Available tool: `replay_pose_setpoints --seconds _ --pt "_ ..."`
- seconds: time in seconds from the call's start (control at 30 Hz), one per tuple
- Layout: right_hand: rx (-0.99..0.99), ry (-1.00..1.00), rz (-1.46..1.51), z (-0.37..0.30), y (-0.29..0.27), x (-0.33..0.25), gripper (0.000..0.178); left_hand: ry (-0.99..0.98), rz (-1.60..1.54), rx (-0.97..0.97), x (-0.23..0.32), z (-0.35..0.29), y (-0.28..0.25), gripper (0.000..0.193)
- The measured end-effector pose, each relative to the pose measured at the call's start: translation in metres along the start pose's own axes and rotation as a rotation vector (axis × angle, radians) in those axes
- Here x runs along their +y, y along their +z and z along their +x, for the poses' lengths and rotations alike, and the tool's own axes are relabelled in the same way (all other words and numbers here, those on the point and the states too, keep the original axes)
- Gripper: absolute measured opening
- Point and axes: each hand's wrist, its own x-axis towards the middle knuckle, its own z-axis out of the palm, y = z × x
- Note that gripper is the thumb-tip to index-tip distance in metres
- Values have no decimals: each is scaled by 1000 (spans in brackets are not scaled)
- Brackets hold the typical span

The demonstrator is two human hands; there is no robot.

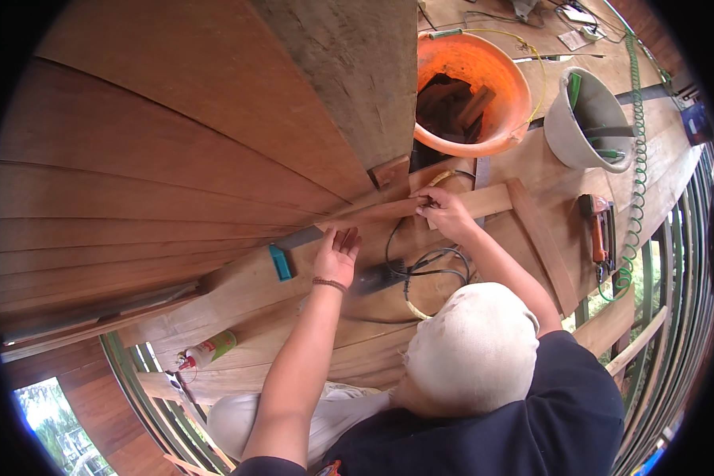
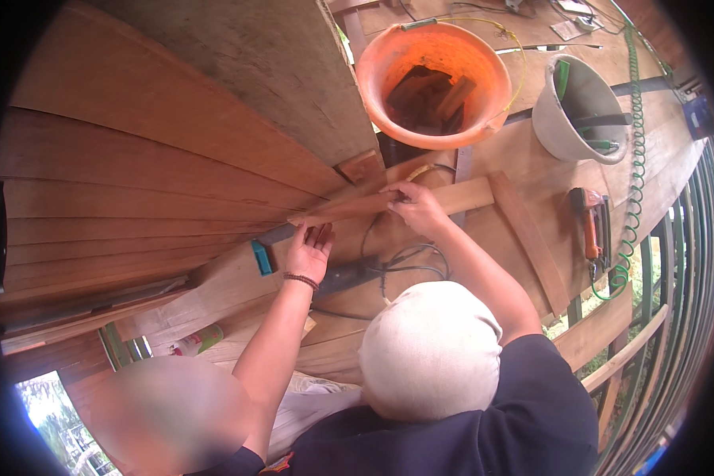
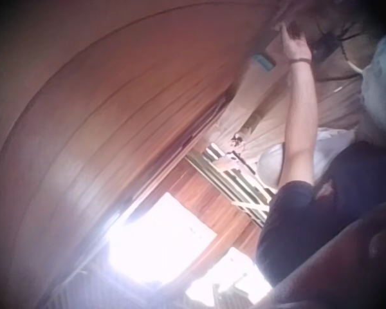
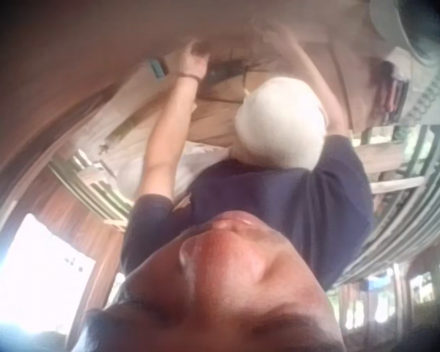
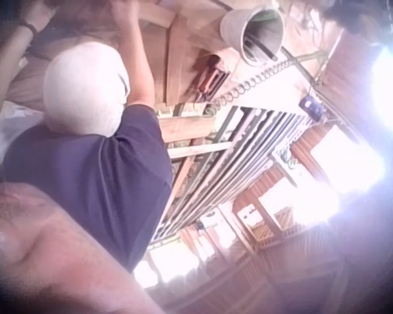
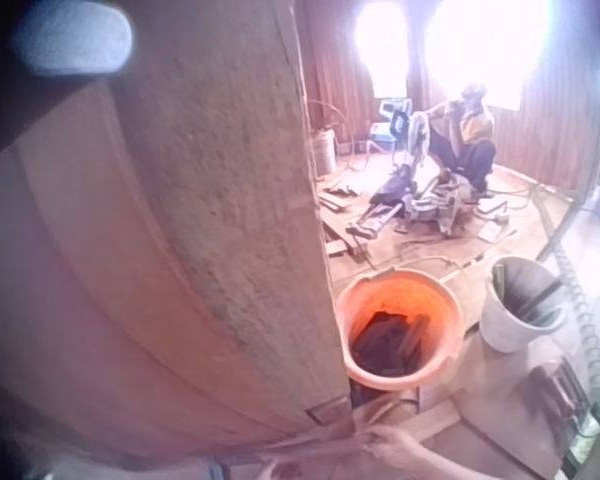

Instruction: The person uses a blue electric planer to smooth a long wooden plank outdoors, then carries the plank into a partially built wooden structure. The person positions the plank on the floor joists and secures it with a nail gun.

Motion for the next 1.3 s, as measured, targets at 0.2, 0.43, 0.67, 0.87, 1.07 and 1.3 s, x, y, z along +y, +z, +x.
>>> replay_pose_setpoints --seconds 0.2,0.43,0.67,0.87,1.07,1.3 --pt "272 -152 61 49 17 20 33 34 -85 73 11 18 31 51" --pt "582 -156 393 62 60 46 48 164 -193 -1 0 32 33 46" --pt "355 42 643 43 54 7 40 140 -224 -29 -2 40 21 44" --pt "337 38 659 42 53 4 38 125 -220 6 -1 32 29 33" --pt "349 49 654 44 55 1 43 147 -187 47 -8 35 26 35" --pt "342 49 598 42 53 1 42 175 -144 62 -9 35 31 46"
